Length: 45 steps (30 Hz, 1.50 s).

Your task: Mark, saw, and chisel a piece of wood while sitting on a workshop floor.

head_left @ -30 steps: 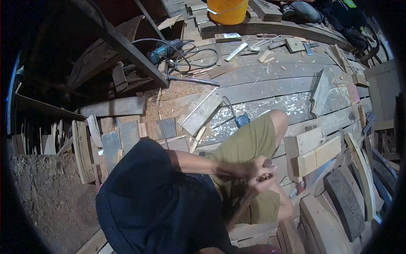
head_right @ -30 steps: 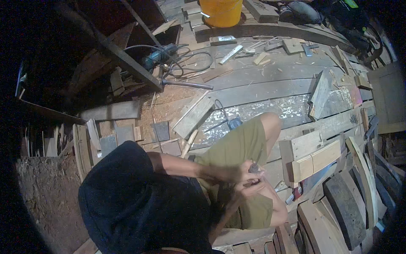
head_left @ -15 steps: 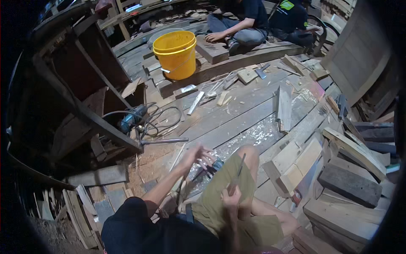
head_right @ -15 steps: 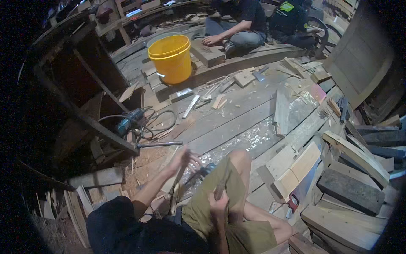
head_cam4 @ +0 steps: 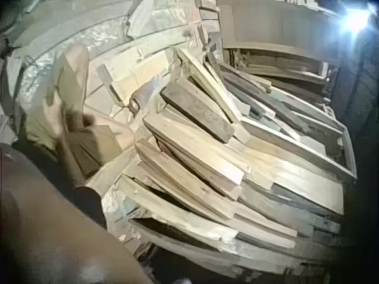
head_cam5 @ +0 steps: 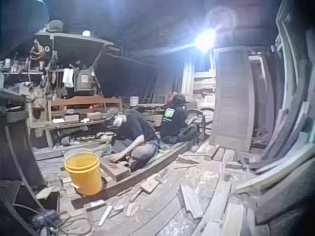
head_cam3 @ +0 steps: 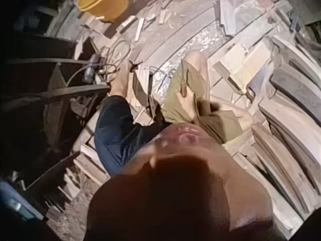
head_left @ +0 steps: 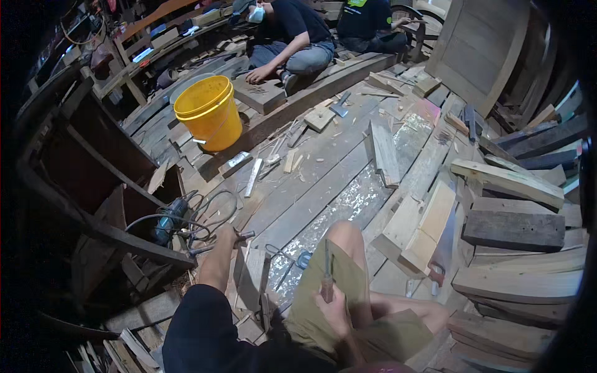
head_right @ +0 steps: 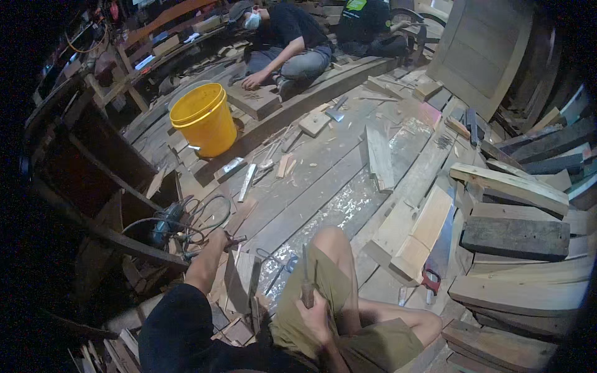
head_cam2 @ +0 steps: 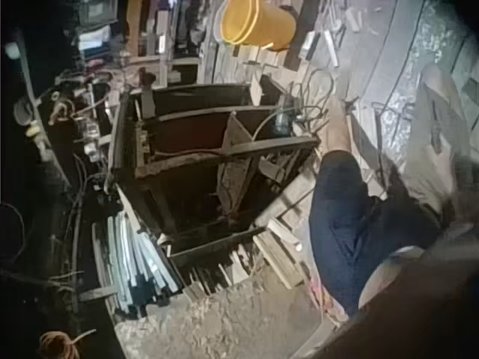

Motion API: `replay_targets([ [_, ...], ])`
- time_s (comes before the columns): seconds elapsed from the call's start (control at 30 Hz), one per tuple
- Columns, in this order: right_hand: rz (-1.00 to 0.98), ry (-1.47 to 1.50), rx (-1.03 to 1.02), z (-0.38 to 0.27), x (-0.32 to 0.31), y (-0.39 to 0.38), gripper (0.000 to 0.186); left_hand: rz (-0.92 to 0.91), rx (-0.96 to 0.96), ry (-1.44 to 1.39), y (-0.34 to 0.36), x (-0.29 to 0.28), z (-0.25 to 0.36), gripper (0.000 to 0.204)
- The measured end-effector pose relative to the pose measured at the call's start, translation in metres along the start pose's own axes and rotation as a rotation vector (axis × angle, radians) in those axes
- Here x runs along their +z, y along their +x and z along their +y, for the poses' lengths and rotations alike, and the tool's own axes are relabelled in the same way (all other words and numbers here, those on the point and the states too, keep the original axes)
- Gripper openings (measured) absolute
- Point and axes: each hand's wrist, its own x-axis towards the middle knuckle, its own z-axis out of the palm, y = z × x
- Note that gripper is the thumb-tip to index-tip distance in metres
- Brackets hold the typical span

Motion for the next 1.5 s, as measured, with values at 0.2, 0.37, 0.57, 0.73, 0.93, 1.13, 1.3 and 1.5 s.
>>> replay_targets([
  [0.2, 0.021, 0.003, 0.148, -0.009, 0.002, 0.003, 0.019, 0.361, -0.329, -0.413, -0.015, 0.028, 0.010, 0.035],
  [0.37, -0.022, -0.015, 0.168, -0.007, 0.001, 0.002, 0.018, 0.441, 0.389, -0.104, -0.021, 0.045, -0.050, 0.038],
  [0.57, -0.029, 0.031, 0.122, -0.001, 0.003, 0.004, 0.018, 0.318, 0.490, 0.228, -0.023, 0.036, -0.051, 0.035],
  [0.73, -0.012, 0.083, 0.038, 0.012, 0.003, 0.002, 0.018, 0.680, 0.552, -0.038, -0.046, -0.024, -0.027, 0.021],
  [0.93, -0.019, 0.159, 0.058, -0.001, 0.007, 0.006, 0.017, 0.862, 0.468, -0.631, -0.090, -0.102, 0.017, 0.022],
  [1.13, -0.021, 0.085, 0.094, -0.002, 0.006, 0.004, 0.018, 1.232, 0.442, -0.716, -0.114, -0.131, 0.017, 0.024],
  [1.3, -0.034, 0.281, 0.202, -0.011, 0.003, 0.002, 0.015, 1.391, 0.407, -0.852, -0.128, -0.176, 0.004, 0.019],
  [1.5, -0.041, 0.287, 0.173, -0.010, 0.004, 0.002, 0.016, 1.134, 0.542, -0.776, -0.142, -0.185, -0.021, 0.016],
])
